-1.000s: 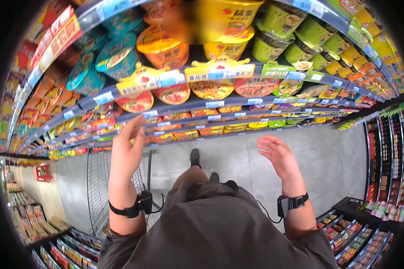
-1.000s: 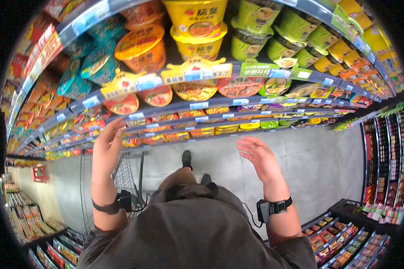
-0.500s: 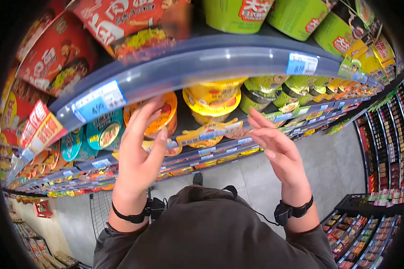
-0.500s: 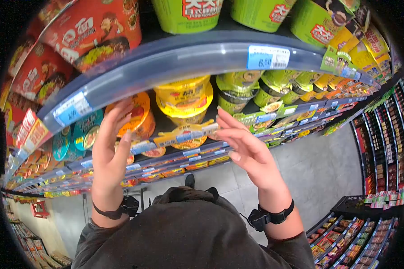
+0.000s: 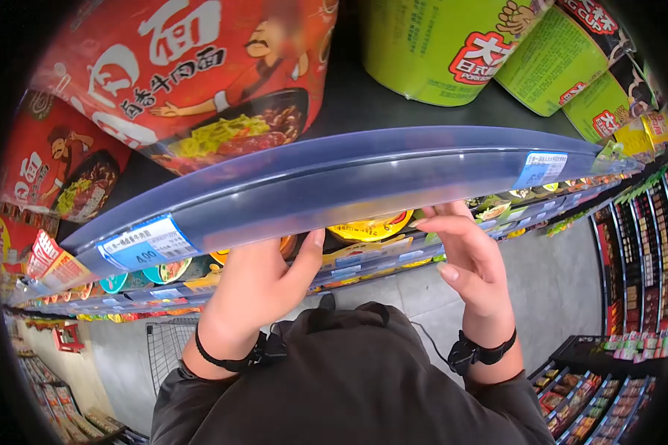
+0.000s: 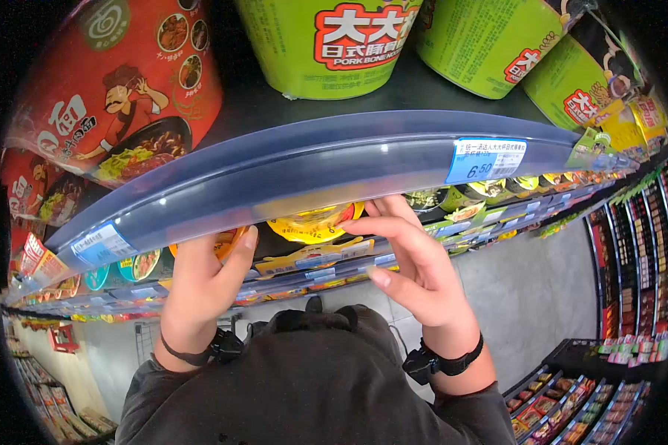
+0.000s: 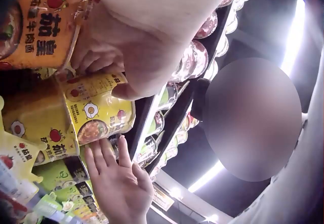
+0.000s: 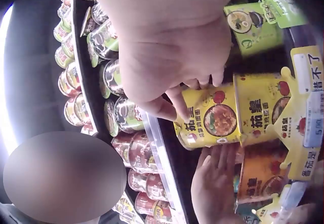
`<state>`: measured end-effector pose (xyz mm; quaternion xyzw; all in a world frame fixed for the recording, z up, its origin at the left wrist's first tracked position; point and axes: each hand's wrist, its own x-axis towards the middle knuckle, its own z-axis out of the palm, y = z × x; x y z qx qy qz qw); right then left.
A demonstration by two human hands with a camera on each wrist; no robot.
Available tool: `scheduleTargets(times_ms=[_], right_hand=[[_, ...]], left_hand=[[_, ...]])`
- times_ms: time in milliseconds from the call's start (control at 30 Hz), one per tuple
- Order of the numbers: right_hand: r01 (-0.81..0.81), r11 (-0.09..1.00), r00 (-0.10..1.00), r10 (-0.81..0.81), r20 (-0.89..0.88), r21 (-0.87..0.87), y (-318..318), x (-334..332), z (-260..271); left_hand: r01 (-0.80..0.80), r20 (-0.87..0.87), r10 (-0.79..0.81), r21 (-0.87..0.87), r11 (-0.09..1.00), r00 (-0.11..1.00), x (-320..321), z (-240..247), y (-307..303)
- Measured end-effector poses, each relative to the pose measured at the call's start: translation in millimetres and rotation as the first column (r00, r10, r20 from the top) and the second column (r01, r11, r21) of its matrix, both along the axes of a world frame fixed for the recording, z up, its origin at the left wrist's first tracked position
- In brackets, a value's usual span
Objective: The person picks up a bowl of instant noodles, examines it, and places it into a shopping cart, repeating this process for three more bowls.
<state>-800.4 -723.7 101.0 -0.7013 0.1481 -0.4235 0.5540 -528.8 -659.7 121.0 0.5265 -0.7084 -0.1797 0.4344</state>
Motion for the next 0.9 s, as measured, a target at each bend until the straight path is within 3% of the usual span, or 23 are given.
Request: scheduleTargets(times_ms=[133, 200, 333, 500, 567, 733, 833, 900], right_hand=[[-0.061, 0.997, 0.998, 0.06, -0.031, -0.043, -6.1, -10.0, 0.2], [-0.119, 0.993, 0.993, 0.119, -0.016, -0.004, -12.1, -21.1, -1.3], [-0.21, 0.978, 0.978, 0.21, 0.013, 0.007, -24.8, -44.1, -8.7], [-0.375, 0.926, 0.927, 0.375, -0.004, 0.053, -21.7, -63.8, -7.7], [-0.499, 0.854, 0.867, 0.493, 0.077, 0.15, -19.9, -65.2, -12.7], [-0.712, 0.683, 0.7, 0.709, 0.087, 0.166, -8.4, -49.7, -33.2], [-0.744, 0.582, 0.639, 0.764, 0.093, 0.328, 15.2, -33.2, -39.7], [-0.811, 0.492, 0.548, 0.828, 0.117, 0.318, 26.8, -15.1, -58.6]], left_hand=[[-0.105, -0.002, 0.105, -0.026, 0.994, 0.995, -20.8, 6.5, 10.3], [-0.183, 0.102, 0.19, -0.076, 0.98, 0.976, -30.0, 6.8, 17.8], [-0.227, -0.002, 0.229, -0.143, 0.963, 0.973, -51.8, -11.2, 37.8], [-0.394, 0.01, 0.398, -0.115, 0.912, 0.917, -89.8, -7.7, 82.6], [-0.475, -0.014, 0.476, -0.069, 0.877, 0.88, -102.9, -7.3, 106.5], [-0.698, -0.109, 0.694, 0.001, 0.716, 0.712, -131.8, -16.3, 169.5], [-0.778, -0.115, 0.776, 0.037, 0.627, 0.62, -139.1, -21.7, 208.5], [-0.823, -0.104, 0.823, 0.047, 0.565, 0.559, -137.3, -27.3, 237.6]])
